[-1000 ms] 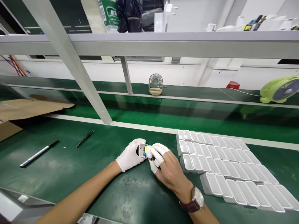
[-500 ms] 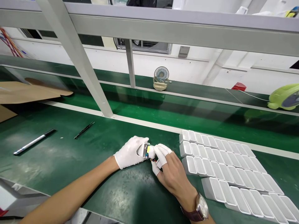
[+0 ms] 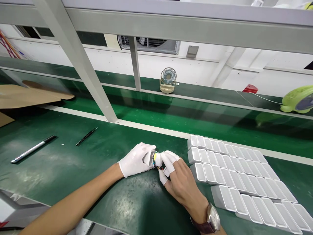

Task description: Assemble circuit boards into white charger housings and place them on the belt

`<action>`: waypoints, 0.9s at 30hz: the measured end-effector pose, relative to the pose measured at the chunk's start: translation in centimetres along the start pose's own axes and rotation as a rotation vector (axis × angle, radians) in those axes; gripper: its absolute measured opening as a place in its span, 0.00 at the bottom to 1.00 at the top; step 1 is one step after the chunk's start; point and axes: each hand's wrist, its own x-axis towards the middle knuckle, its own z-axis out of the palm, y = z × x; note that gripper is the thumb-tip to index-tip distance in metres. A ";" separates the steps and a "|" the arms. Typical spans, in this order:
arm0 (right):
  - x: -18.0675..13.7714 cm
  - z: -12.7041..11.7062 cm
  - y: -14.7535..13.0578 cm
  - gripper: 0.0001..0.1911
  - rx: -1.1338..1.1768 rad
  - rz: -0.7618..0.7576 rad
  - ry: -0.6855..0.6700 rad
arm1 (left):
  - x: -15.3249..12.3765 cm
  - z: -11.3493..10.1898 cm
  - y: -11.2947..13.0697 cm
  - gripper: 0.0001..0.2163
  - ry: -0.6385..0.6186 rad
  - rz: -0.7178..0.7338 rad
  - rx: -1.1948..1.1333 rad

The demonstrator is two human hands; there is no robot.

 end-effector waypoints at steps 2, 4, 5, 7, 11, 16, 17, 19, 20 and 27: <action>0.0 0.0 -0.1 0.39 0.005 -0.008 -0.007 | 0.0 0.1 0.0 0.28 -0.012 0.001 0.001; 0.1 0.0 -0.2 0.38 0.011 -0.002 -0.024 | 0.0 0.1 0.1 0.28 -0.024 -0.005 -0.002; 0.1 0.1 -0.2 0.38 0.011 0.004 -0.033 | 0.0 0.1 0.1 0.28 -0.030 -0.008 -0.002; 0.1 0.1 -0.3 0.37 0.005 0.011 -0.043 | 0.1 0.0 0.3 0.27 -0.041 -0.011 -0.001; -0.2 0.4 -0.2 0.38 -0.015 0.022 -0.044 | 0.4 -0.5 0.8 0.22 -0.067 -0.027 0.004; -0.4 0.8 -0.3 0.38 -0.022 0.031 -0.054 | 0.8 -1.0 1.2 0.17 -0.135 -0.064 -0.007; -0.4 0.8 -0.3 0.38 -0.022 0.033 -0.055 | 0.9 -1.1 1.2 0.16 -0.146 -0.067 -0.012; -0.3 0.8 -0.4 0.38 -0.021 0.036 -0.056 | 1.0 -1.2 1.2 0.14 -0.159 -0.070 -0.022; -0.3 0.8 -0.4 0.38 -0.022 0.036 -0.056 | 1.1 -1.3 1.2 0.14 -0.163 -0.069 -0.027; -0.2 0.8 -0.4 0.37 -0.045 0.015 -0.066 | 1.3 -1.4 1.3 0.10 -0.184 -0.069 -0.042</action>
